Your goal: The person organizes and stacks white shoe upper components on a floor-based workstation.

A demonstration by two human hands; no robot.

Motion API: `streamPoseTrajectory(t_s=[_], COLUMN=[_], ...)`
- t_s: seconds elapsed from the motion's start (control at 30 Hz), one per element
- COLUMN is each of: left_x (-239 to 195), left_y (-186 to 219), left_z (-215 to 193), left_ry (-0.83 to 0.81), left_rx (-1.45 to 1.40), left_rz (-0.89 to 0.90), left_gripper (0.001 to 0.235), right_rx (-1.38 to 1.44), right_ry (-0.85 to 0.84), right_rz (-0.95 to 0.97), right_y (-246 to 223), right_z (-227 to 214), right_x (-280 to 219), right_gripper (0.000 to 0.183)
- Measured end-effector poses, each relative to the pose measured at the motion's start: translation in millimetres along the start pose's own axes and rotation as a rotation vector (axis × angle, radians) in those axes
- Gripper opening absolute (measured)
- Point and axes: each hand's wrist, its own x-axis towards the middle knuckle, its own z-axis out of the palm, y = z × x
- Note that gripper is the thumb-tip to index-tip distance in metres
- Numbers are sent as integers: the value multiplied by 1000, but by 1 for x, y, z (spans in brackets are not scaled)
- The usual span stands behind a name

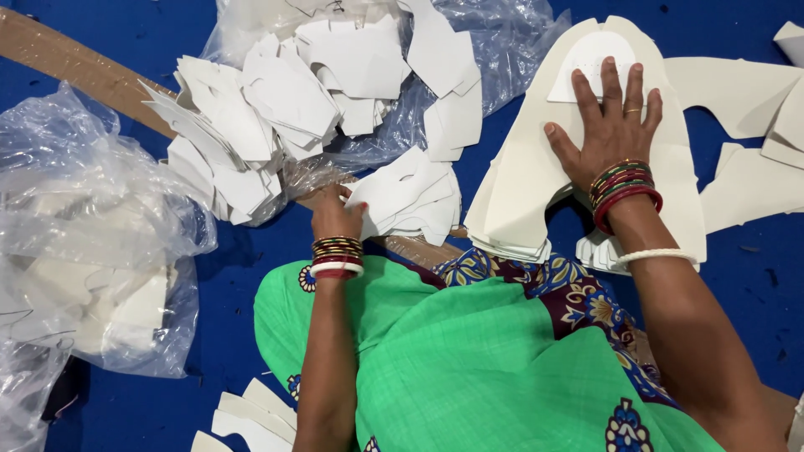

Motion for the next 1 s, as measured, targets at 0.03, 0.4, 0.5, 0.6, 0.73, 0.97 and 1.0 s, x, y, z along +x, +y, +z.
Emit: streamPoseTrajectory(t_s=[0.03, 0.4, 0.5, 0.6, 0.73, 0.97, 1.0], left_x=[3, -13, -23, -24, -31, -31, -31], left_y=[-9, 14, 31, 19, -5, 6, -1], left_z=[3, -31, -40, -26, -11, -25, -27], left_ry=[-23, -511, -615, -694, -716, -816, -825], left_rx=[-53, -758, -956, -1182, -1278, -1400, -1400], left_rz=[10, -48, -174, 27, 60, 35, 41], left_gripper=[39, 27, 40, 49, 63, 67, 67], right_rx=[-3, 185, 510, 834, 662, 813, 809], right_ry=[-8, -7, 99, -223, -322, -271, -265], right_rz=[1, 33, -96, -285, -394, -256, -250], right_y=[0, -23, -99, -172, -211, -199, -203], right_z=[0, -34, -27, -8, 12, 8, 6], right_x=[0, 9, -22, -49, -65, -64, -65], right_gripper=[79, 68, 59, 60, 89, 78, 78])
